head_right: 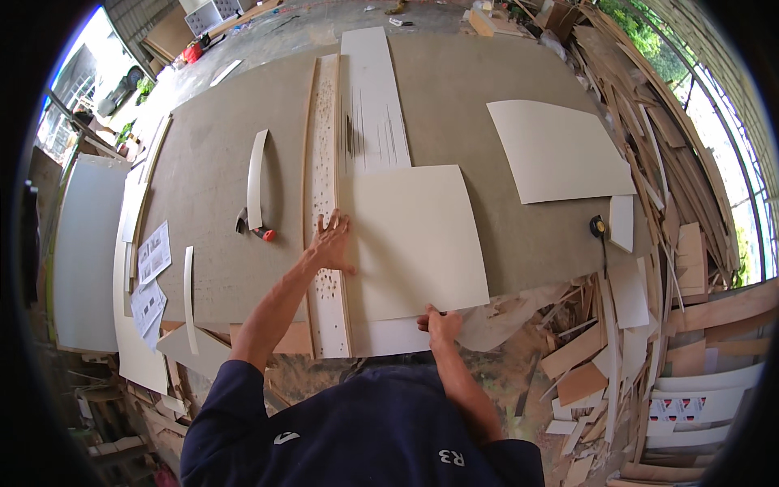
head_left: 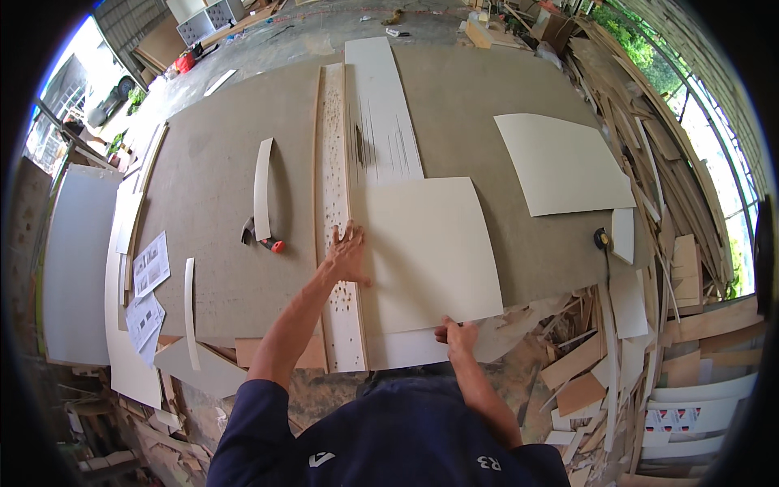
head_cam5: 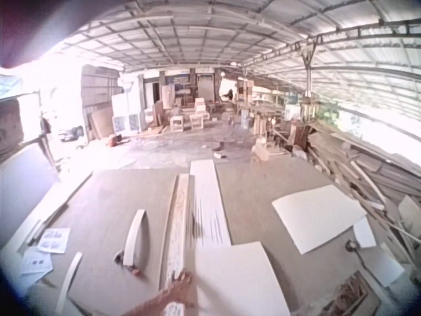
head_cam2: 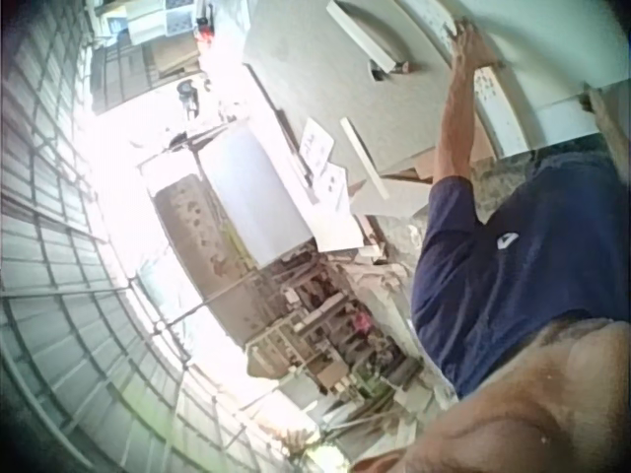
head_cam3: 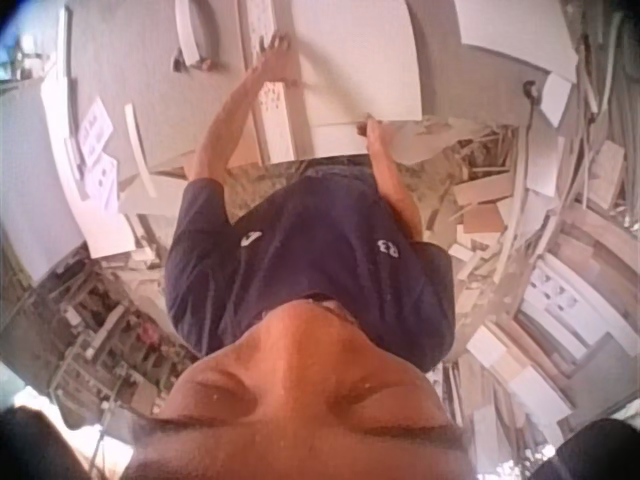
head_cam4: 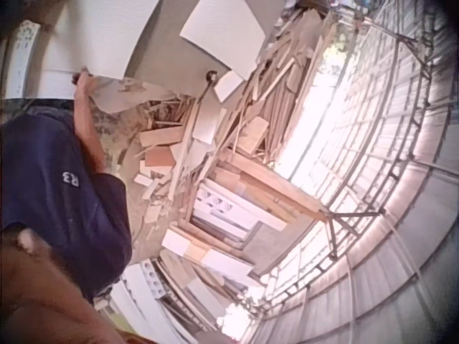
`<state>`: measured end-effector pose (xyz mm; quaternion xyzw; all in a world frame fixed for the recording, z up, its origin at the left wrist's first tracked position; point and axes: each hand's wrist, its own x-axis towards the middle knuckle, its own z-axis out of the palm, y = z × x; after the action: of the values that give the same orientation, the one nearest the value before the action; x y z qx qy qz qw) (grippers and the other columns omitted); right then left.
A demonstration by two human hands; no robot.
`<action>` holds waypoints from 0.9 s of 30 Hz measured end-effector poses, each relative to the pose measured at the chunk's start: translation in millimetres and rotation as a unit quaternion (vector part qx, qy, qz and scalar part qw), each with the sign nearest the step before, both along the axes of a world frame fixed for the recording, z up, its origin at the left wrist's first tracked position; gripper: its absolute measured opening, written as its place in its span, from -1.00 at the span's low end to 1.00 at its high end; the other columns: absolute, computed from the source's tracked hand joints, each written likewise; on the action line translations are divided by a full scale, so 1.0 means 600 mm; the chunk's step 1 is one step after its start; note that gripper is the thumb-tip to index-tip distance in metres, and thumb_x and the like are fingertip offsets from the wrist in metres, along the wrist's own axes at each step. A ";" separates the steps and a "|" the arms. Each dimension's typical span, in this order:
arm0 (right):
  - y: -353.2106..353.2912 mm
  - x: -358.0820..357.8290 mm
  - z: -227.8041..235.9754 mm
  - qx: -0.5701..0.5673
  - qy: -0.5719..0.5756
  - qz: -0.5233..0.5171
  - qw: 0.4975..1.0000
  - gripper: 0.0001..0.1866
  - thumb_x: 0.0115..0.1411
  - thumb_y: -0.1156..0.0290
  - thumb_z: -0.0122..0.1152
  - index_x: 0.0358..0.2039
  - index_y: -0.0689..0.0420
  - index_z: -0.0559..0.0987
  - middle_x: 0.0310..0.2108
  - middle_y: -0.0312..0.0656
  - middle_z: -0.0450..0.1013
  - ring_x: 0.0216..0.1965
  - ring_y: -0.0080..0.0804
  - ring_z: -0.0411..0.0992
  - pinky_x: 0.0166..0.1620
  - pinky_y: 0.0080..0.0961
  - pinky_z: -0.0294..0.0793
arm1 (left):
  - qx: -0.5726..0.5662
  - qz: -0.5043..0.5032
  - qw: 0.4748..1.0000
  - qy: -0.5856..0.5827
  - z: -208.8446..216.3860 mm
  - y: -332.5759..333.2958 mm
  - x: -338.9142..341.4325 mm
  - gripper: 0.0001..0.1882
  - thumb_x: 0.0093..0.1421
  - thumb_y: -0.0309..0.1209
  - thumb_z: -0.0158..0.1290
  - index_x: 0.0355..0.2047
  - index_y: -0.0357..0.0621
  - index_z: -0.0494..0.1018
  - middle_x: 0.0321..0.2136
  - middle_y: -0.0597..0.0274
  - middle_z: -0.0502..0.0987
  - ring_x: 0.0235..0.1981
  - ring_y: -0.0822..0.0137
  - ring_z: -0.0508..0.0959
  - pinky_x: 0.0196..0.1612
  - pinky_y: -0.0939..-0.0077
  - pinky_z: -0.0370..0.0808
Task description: The person measures wood panels using a tape measure, applies glue to wood strips, and joins the pieces together by hand and with a hammer at a workshop table.
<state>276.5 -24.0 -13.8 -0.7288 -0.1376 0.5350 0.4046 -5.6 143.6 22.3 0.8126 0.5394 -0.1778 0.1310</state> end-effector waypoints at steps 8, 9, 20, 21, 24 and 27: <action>-0.002 -0.002 -0.005 0.023 -0.008 -0.004 1.000 -0.77 0.18 0.50 0.30 -0.25 0.42 0.55 -0.59 -0.02 0.54 -0.66 -0.29 0.54 -0.65 -0.42 0.57 | -0.002 0.015 1.000 -0.012 0.001 0.000 -0.001 0.44 -0.37 0.19 0.44 0.37 -0.47 0.02 0.41 -0.13 0.05 0.50 -0.14 -0.24 0.45 -0.31 -0.27; 0.000 -0.004 -0.002 0.022 -0.017 0.000 1.000 -0.77 0.18 0.49 0.30 -0.23 0.40 0.55 -0.58 -0.02 0.54 -0.66 -0.29 0.54 -0.64 -0.41 0.57 | -0.003 0.017 1.000 -0.015 0.000 0.000 -0.001 0.44 -0.36 0.19 0.44 0.37 -0.46 0.02 0.41 -0.13 0.05 0.50 -0.14 -0.24 0.45 -0.31 -0.27; 0.031 -0.008 -0.006 0.014 -0.050 0.005 0.999 -0.72 0.13 0.48 0.34 -0.40 0.51 0.53 -0.63 0.05 0.53 -0.69 -0.29 0.54 -0.68 -0.43 0.55 | -0.010 0.016 1.000 -0.013 -0.012 0.031 -0.015 0.45 -0.41 0.21 0.41 0.37 -0.42 0.04 0.41 -0.12 0.01 0.48 -0.21 -0.27 0.43 -0.36 -0.30; 0.035 -0.008 -0.007 0.010 -0.051 0.002 0.999 -0.72 0.13 0.47 0.34 -0.41 0.51 0.52 -0.63 0.05 0.53 -0.69 -0.29 0.54 -0.68 -0.43 0.55 | -0.005 0.015 1.000 -0.015 -0.008 0.034 -0.013 0.44 -0.41 0.19 0.43 0.37 -0.41 0.05 0.41 -0.11 0.03 0.48 -0.20 -0.25 0.43 -0.36 -0.28; 0.046 -0.010 -0.008 0.011 -0.055 0.004 0.998 -0.71 0.12 0.47 0.34 -0.43 0.52 0.52 -0.63 0.05 0.53 -0.69 -0.29 0.54 -0.68 -0.43 0.55 | 0.008 0.014 1.000 -0.019 -0.001 0.041 -0.015 0.41 -0.42 0.15 0.45 0.37 -0.39 0.08 0.40 -0.10 0.07 0.48 -0.19 -0.18 0.43 -0.37 -0.23; 0.057 -0.011 -0.008 -0.001 -0.058 0.015 0.998 -0.71 0.13 0.44 0.35 -0.37 0.47 0.52 -0.60 0.03 0.54 -0.67 -0.29 0.54 -0.66 -0.43 0.56 | 0.016 0.015 1.000 -0.019 -0.001 0.050 -0.018 0.41 -0.43 0.15 0.45 0.36 -0.37 0.09 0.40 -0.10 0.07 0.48 -0.19 -0.18 0.43 -0.37 -0.22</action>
<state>269.8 10.5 -18.4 -0.7572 -0.1711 0.4976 0.3870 -16.2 173.8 21.4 0.8098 0.5513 -0.1519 0.1311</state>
